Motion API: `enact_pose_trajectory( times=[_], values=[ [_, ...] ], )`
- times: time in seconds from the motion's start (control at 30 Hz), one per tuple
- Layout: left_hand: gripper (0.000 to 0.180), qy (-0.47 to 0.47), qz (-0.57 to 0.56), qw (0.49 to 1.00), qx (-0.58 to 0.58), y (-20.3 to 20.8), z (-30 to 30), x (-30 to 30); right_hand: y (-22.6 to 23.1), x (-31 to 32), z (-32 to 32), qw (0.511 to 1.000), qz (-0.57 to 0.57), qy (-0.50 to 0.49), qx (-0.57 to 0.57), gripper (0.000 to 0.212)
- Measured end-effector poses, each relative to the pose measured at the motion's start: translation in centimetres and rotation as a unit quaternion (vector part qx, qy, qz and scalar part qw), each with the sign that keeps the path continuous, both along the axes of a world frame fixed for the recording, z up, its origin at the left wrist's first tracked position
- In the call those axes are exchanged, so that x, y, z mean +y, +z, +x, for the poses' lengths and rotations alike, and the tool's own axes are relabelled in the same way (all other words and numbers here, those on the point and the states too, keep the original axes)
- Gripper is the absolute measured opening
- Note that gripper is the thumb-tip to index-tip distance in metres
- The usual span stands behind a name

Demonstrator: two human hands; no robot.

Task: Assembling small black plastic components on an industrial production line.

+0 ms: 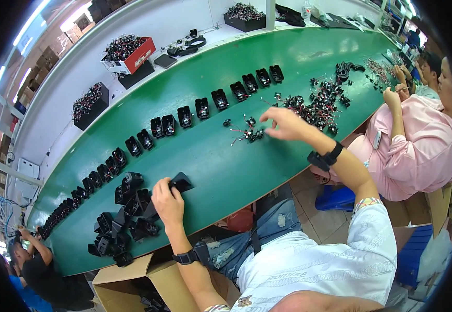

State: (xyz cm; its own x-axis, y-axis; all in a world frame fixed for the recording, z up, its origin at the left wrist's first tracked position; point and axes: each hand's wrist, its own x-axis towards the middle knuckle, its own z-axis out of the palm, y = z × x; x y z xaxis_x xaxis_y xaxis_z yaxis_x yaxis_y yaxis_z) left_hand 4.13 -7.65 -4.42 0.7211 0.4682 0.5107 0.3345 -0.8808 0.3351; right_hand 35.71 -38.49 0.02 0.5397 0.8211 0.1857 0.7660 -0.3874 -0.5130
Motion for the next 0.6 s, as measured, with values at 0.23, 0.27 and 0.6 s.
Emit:
enact_pose_trajectory(
  times=[0.23,0.27,0.6],
  values=[
    [0.042,-0.063,-0.057,0.996,-0.035,-0.7,1.1,-2.8,-2.3,0.3,-1.0,0.999,0.003,-0.039,-0.022,0.018],
    [0.043,-0.064,-0.073,0.994,-0.041,-0.7,1.1,-2.9,-2.2,-0.1,-0.6,0.999,0.003,-0.04,-0.022,0.018],
    [0.041,-0.069,-0.092,0.991,-0.07,-1.6,0.9,-3.0,2.0,-2.3,5.7,0.99,0.072,-0.108,0.059,0.018]
  ],
)
